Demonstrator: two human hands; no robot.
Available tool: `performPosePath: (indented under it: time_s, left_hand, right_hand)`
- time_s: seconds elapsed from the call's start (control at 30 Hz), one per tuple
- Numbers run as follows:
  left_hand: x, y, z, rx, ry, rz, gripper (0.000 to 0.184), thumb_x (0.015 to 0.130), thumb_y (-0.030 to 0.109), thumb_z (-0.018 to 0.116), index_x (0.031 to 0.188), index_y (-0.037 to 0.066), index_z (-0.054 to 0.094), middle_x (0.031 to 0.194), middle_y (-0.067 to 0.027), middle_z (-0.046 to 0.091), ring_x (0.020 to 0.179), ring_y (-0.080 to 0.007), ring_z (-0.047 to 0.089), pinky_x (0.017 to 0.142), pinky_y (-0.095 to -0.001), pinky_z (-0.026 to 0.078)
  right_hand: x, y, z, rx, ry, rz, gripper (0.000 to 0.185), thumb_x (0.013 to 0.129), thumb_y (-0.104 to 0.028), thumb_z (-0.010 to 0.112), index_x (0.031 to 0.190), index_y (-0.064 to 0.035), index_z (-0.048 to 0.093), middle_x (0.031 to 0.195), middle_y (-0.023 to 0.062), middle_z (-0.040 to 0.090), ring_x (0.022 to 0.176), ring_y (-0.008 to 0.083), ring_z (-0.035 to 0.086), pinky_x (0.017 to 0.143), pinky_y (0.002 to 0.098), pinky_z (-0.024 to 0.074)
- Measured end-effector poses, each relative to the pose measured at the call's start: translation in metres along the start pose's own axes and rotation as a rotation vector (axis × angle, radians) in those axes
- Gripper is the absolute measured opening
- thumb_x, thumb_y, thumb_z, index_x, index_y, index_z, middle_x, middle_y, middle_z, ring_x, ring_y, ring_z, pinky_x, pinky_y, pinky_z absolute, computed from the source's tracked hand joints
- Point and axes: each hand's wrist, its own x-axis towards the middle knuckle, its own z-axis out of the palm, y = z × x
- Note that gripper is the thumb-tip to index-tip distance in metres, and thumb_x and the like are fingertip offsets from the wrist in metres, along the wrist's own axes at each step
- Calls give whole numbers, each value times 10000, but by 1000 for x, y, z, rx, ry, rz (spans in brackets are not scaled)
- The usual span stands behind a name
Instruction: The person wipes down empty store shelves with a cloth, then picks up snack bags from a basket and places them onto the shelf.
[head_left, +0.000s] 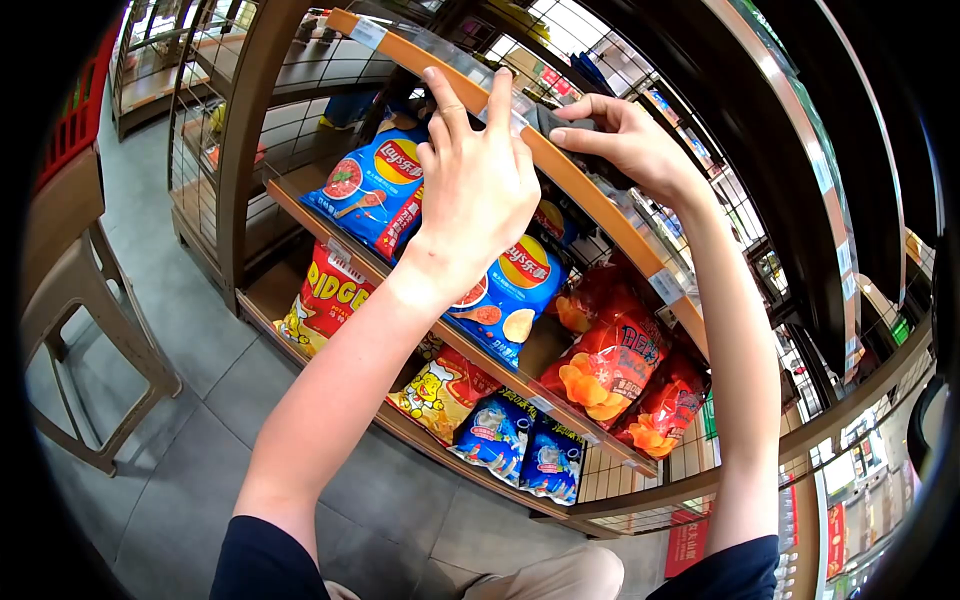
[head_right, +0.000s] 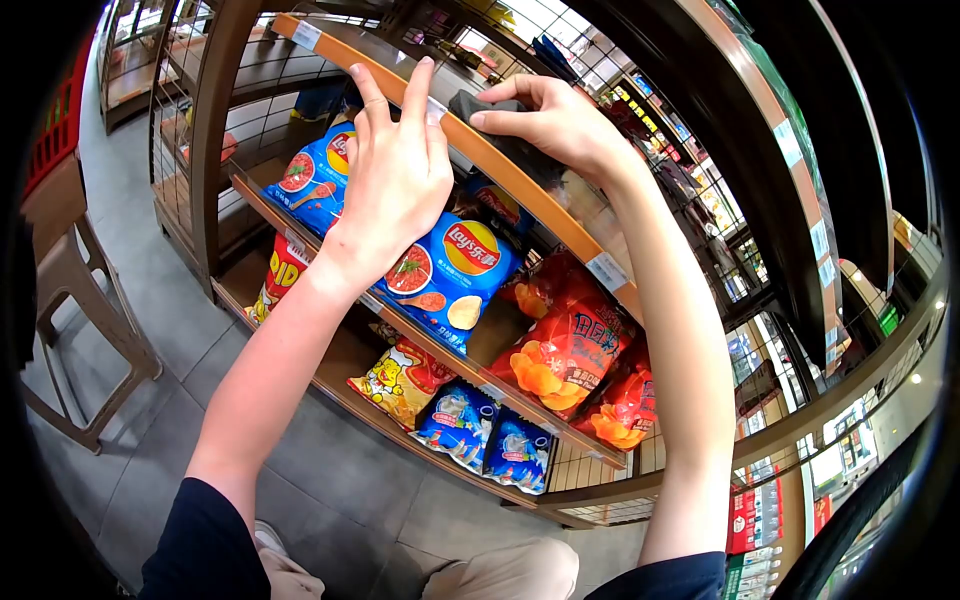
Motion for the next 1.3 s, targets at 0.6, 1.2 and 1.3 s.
performPosePath:
  time_s: [0.6,1.2,1.3]
  left_hand:
    - [4,5,-5,-62,-27,-56,545,958,147,467,1492,104,360,1467,-474,113,1208,-522,447,1003,-557,399]
    - [3,6,-7,-164,-58,-88,497,977,112,431,1472,142,420,1466,-483,95,1264,-560,377,1090,-540,323]
    - [2,7,-3,-49,16,-35,485,964,102,441,1448,137,453,1518,-405,118,1309,-552,321,1092,-572,310]
  right_hand:
    - [-11,-10,6,47,55,-18,298,836,-192,773,1040,-2,667,950,29,667,851,59,589,804,231,476]
    - [0,-15,10,26,67,24,308,814,-188,791,1047,-13,691,933,27,674,831,67,594,782,226,477]
    - [1,-10,11,89,66,7,312,815,-190,790,1054,-15,693,944,23,673,842,66,598,800,224,475]
